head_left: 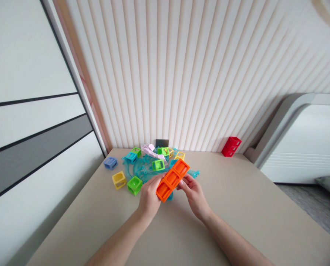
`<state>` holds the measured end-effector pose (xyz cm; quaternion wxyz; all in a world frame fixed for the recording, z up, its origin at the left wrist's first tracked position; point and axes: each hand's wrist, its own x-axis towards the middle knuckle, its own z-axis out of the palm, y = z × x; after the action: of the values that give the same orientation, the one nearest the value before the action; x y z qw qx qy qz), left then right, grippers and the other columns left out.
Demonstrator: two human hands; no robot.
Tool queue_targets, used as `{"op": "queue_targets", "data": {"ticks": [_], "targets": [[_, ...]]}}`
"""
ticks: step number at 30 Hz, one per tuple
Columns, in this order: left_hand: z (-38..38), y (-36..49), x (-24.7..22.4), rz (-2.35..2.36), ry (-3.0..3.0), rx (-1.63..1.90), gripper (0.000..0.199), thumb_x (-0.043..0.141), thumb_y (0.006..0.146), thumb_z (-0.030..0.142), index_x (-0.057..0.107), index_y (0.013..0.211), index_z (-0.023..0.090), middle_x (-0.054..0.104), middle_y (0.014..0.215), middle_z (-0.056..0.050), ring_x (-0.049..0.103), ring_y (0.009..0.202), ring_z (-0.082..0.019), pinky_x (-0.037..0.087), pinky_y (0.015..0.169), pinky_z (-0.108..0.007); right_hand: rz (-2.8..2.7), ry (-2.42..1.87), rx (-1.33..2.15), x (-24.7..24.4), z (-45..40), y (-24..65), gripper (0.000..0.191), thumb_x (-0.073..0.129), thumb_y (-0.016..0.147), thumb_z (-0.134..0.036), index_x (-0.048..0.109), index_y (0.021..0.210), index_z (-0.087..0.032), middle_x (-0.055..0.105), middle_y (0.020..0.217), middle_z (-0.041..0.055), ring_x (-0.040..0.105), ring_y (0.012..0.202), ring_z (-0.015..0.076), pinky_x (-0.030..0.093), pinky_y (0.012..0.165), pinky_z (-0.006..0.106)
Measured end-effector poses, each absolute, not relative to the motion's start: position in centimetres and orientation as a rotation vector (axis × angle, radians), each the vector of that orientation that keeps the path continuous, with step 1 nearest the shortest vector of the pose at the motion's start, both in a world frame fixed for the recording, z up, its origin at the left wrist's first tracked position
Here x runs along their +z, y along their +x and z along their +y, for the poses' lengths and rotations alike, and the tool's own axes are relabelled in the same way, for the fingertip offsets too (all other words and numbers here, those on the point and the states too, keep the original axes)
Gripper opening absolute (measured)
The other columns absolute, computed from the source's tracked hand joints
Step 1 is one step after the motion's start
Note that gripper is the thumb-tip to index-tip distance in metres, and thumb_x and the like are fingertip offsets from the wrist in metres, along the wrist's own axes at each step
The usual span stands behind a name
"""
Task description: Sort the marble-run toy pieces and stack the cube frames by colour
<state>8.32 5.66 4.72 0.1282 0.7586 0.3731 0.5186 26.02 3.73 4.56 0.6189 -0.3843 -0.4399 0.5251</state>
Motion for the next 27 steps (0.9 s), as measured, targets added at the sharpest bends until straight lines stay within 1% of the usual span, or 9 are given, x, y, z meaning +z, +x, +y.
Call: {"op": "queue_targets", "data": {"ticks": [6, 9, 11, 15, 18, 20, 22, 25, 27], "targets": [[6.0, 8.5, 4.2, 1.138, 2.203, 1.654, 0.031, 0.056, 0.088, 0.008, 0.070, 0.114, 0.018, 0.077, 0.105, -0.011, 0.075, 0.096, -0.024, 0.062, 0.084, -0.035, -1.165, -0.787, 1.362, 5.5, 2.7, 24.7, 0.046, 0.082, 0.075, -0.054, 0.076, 0.110, -0.025, 0.077, 0.106, 0.0064, 0.069, 0.091, 0.0249, 0.054, 0.086, 0.038], [6.1, 8.6, 3.4, 1.136, 2.260, 1.646, 0.034, 0.056, 0.091, 0.011, 0.067, 0.122, 0.019, 0.075, 0.109, -0.011, 0.074, 0.099, -0.025, 0.061, 0.088, -0.037, -1.177, -0.772, 1.349, 5.3, 2.5, 24.3, 0.046, 0.082, 0.076, -0.053, 0.075, 0.112, -0.025, 0.076, 0.110, 0.0062, 0.070, 0.098, 0.0261, 0.052, 0.096, 0.042], [6.2, 8.7, 3.0, 1.139, 2.286, 1.616, 0.035, 0.055, 0.093, 0.014, 0.065, 0.126, 0.019, 0.074, 0.113, -0.011, 0.073, 0.103, -0.025, 0.061, 0.091, -0.038, -1.177, -0.797, 1.313, 5.0, 2.5, 24.4, 0.045, 0.081, 0.077, -0.053, 0.076, 0.111, -0.024, 0.076, 0.109, 0.0065, 0.070, 0.098, 0.0271, 0.052, 0.096, 0.042], [6.0, 9.2, 2.7, 1.114, 2.304, 1.541, 0.044, 0.054, 0.094, 0.017, 0.055, 0.138, 0.019, 0.068, 0.127, -0.015, 0.067, 0.117, -0.027, 0.058, 0.099, -0.040, -1.157, -0.861, 1.203, 5.0, 2.7, 25.0, 0.043, 0.079, 0.080, -0.050, 0.075, 0.114, -0.024, 0.076, 0.110, 0.0066, 0.069, 0.098, 0.0281, 0.053, 0.095, 0.043], [5.5, 9.5, 3.1, 0.975, 2.273, 1.417, 0.056, 0.053, 0.093, 0.018, 0.044, 0.148, 0.018, 0.057, 0.143, -0.018, 0.055, 0.133, -0.029, 0.050, 0.109, -0.045, -1.091, -0.895, 1.111, 5.6, 2.8, 25.8, 0.042, 0.076, 0.083, -0.052, 0.074, 0.117, -0.026, 0.075, 0.113, 0.0050, 0.068, 0.103, 0.0296, 0.051, 0.099, 0.045], [5.1, 9.6, 3.6, 0.845, 2.129, 1.330, 0.059, 0.054, 0.094, 0.023, 0.039, 0.151, 0.019, 0.050, 0.150, -0.019, 0.054, 0.134, -0.030, 0.050, 0.108, -0.045, -1.067, -0.919, 1.063, 5.9, 2.9, 26.3, 0.042, 0.072, 0.085, -0.054, 0.074, 0.117, -0.027, 0.076, 0.113, 0.0042, 0.067, 0.106, 0.0306, 0.049, 0.101, 0.046], [4.8, 9.7, 4.1, 0.737, 1.874, 1.272, 0.059, 0.055, 0.096, 0.034, 0.038, 0.151, 0.018, 0.049, 0.151, -0.020, 0.060, 0.127, -0.030, 0.054, 0.103, -0.044, -1.082, -0.950, 1.027, 5.8, 3.0, 26.7, 0.043, 0.071, 0.086, -0.055, 0.074, 0.118, -0.027, 0.076, 0.114, 0.0045, 0.066, 0.107, 0.0313, 0.048, 0.102, 0.047], [5.1, 9.6, 4.9, 0.685, 1.521, 1.221, 0.066, 0.057, 0.094, 0.050, 0.043, 0.148, 0.015, 0.056, 0.143, -0.021, 0.063, 0.122, -0.031, 0.057, 0.097, -0.043, -1.128, -1.007, 0.982, 5.2, 3.0, 26.9, 0.046, 0.074, 0.084, -0.051, 0.073, 0.123, -0.026, 0.074, 0.119, 0.0057, 0.064, 0.107, 0.0310, 0.048, 0.101, 0.046], [5.5, 9.6, 5.2, 0.733, 1.388, 1.205, 0.069, 0.062, 0.089, 0.056, 0.050, 0.142, 0.013, 0.063, 0.135, -0.021, 0.064, 0.121, -0.032, 0.057, 0.097, -0.044, -1.183, -1.054, 0.932, 4.8, 2.8, 26.9, 0.047, 0.075, 0.084, -0.048, 0.071, 0.125, -0.025, 0.074, 0.117, 0.0057, 0.065, 0.100, 0.0289, 0.049, 0.097, 0.045]]}}
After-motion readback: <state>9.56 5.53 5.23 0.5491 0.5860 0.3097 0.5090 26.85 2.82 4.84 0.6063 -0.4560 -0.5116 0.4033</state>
